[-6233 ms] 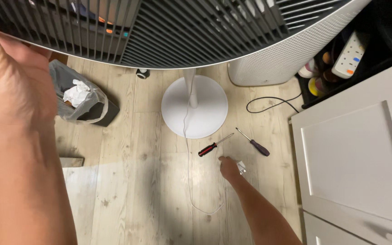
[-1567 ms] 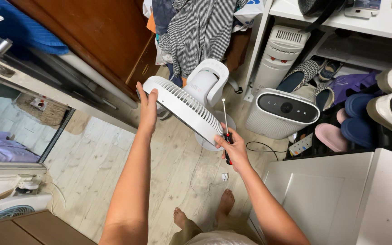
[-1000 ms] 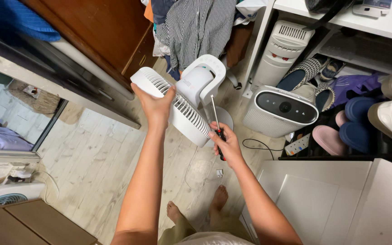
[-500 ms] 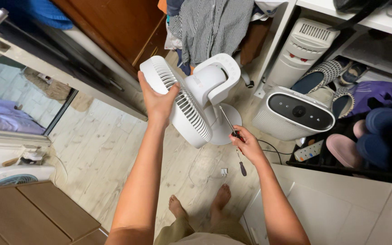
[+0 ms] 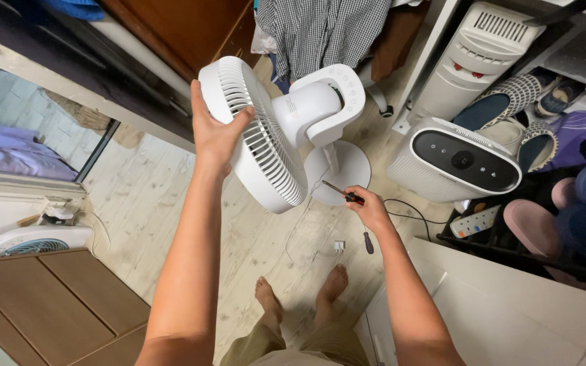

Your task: The person unplugs a standing fan and uses a screwdriver to loosen the screws on the front grille. They then remove the front grille and the fan blade assembly from the fan stand.

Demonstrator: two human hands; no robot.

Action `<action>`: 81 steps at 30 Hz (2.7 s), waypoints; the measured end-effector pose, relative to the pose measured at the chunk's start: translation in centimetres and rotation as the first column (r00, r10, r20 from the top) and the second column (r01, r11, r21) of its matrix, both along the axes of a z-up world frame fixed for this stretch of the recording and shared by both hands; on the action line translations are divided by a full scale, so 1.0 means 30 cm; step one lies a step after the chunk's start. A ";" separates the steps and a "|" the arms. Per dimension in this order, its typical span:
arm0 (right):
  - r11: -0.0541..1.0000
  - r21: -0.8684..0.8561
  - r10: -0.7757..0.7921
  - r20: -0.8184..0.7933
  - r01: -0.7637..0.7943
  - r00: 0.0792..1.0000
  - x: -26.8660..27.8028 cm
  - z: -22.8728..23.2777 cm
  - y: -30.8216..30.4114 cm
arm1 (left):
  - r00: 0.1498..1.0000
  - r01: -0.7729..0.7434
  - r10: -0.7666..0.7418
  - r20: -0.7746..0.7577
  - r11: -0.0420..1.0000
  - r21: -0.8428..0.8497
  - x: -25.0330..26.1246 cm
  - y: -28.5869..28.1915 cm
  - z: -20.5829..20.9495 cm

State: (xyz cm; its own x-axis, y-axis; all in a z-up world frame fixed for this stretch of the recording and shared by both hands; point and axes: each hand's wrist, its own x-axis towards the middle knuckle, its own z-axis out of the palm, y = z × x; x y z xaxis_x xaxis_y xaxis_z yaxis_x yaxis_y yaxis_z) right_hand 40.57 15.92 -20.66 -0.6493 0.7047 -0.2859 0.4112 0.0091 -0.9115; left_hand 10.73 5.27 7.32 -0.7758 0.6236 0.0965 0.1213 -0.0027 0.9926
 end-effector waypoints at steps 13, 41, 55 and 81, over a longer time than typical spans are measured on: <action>0.996 0.093 -0.015 0.112 0.004 0.994 -0.110 -0.069 -0.050 | 0.994 0.067 -0.070 0.078 0.997 0.050 -0.015 -0.013 0.014; 0.995 0.084 0.044 0.042 -0.047 0.998 -0.162 -0.139 -0.093 | 0.994 0.081 -0.082 0.068 0.997 0.018 -0.042 0.007 0.012; 0.989 0.070 -0.136 0.107 0.129 0.985 -0.123 -0.179 -0.085 | 0.993 0.104 -0.107 0.054 0.993 0.057 -0.065 0.003 -0.019; 0.989 0.034 -0.131 -0.199 0.140 0.971 -0.184 -0.238 -0.159 | 0.958 0.207 -0.173 -0.227 0.969 0.137 -0.074 -0.035 -0.080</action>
